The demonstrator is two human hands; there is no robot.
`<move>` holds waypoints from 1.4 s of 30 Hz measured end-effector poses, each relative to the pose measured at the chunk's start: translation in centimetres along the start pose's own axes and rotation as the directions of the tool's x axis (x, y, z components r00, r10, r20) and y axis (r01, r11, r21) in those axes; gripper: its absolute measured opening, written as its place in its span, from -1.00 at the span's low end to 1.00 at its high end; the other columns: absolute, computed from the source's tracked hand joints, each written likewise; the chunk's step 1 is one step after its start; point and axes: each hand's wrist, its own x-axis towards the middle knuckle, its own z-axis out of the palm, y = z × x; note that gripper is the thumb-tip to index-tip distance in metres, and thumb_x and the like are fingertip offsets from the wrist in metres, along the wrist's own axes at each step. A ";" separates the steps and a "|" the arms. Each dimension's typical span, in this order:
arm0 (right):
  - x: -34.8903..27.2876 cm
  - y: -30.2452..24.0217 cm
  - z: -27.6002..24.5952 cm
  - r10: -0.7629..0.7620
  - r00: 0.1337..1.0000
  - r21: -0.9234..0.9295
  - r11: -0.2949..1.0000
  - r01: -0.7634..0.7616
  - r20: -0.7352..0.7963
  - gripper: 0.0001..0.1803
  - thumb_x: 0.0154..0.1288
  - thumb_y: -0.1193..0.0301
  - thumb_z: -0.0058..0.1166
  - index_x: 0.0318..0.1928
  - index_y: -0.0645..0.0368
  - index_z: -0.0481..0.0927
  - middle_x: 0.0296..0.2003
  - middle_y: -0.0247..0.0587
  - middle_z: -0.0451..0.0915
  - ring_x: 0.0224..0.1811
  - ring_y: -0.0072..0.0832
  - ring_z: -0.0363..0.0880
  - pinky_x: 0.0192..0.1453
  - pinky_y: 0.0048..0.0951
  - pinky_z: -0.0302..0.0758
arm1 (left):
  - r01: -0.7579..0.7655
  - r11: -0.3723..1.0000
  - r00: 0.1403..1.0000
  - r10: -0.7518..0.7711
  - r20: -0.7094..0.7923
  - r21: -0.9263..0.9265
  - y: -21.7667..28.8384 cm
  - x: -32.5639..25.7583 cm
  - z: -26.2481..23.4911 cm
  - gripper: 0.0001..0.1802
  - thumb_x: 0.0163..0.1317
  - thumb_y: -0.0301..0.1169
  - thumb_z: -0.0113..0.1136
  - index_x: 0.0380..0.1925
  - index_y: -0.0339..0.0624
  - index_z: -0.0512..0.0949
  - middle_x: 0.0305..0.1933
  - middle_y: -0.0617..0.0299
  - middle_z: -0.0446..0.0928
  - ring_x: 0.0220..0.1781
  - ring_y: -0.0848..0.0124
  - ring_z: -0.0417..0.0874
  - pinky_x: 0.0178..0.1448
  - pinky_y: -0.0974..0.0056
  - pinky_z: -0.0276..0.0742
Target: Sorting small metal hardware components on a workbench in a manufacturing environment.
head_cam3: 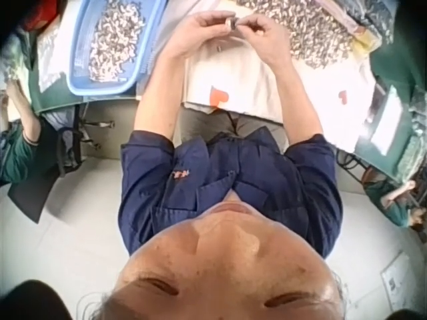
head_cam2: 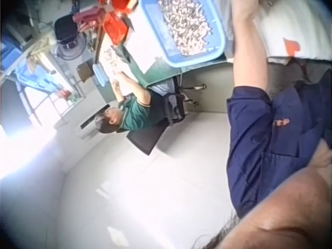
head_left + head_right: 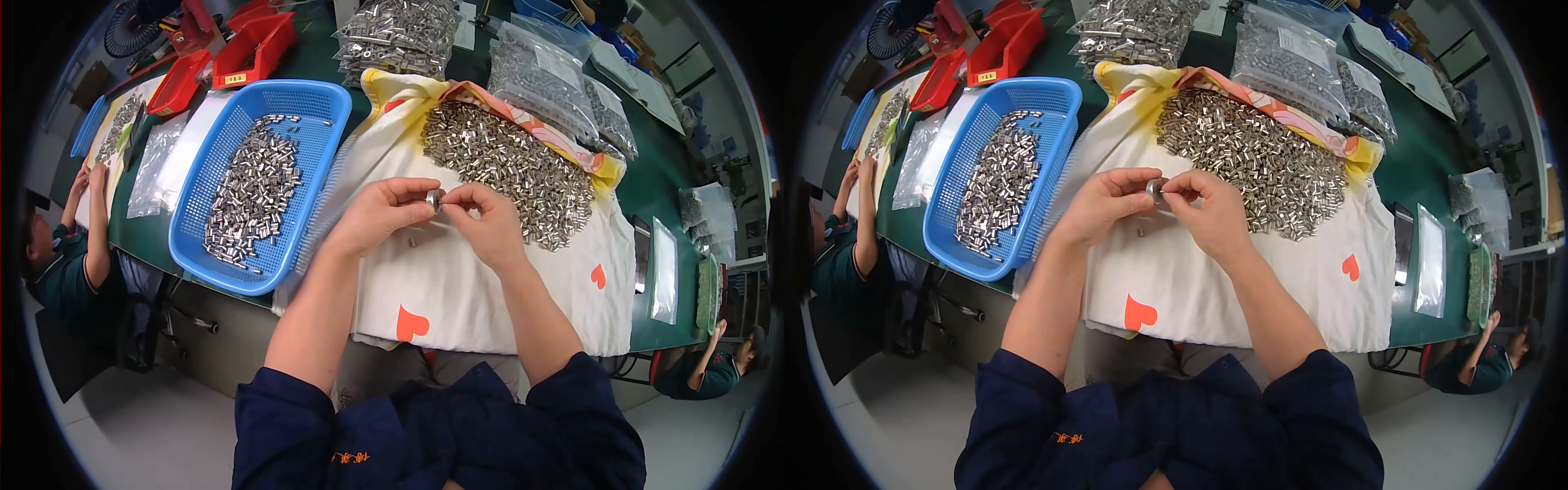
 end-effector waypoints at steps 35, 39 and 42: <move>7.3 0.6 -0.4 -0.322 0.934 -0.601 0.720 0.347 0.153 -0.89 -0.03 0.44 0.11 -0.43 0.18 0.58 -0.45 -0.20 0.54 -0.34 -0.33 0.49 -0.21 -0.36 0.40 | 0.032 0.946 0.995 -0.062 0.083 0.322 0.3 -0.3 0.6 -0.65 0.02 -0.50 0.21 -0.13 -0.29 0.51 -0.34 0.29 0.56 -0.33 0.61 0.53 -0.22 0.49 0.46; 9.0 2.5 1.5 -0.422 0.881 -0.766 0.488 0.419 0.213 -0.94 -0.08 0.44 0.10 -0.52 0.13 0.59 -0.48 -0.21 0.50 -0.31 -0.28 0.45 -0.19 -0.28 0.38 | -0.040 0.933 0.993 -0.002 0.117 0.356 0.3 -0.4 0.7 -0.66 0.04 -0.55 0.18 -0.12 -0.32 0.49 -0.35 0.35 0.51 -0.33 0.66 0.48 -0.25 0.52 0.43; 9.1 2.3 1.7 -0.363 0.903 -0.781 0.485 0.393 0.229 -0.95 -0.11 0.47 0.12 -0.54 0.15 0.59 -0.48 -0.20 0.51 -0.32 -0.28 0.47 -0.19 -0.31 0.41 | -0.026 0.936 0.995 -0.009 0.099 0.351 0.5 -0.6 0.8 -0.66 0.04 -0.54 0.18 -0.11 -0.31 0.49 -0.36 0.34 0.51 -0.34 0.66 0.48 -0.27 0.53 0.43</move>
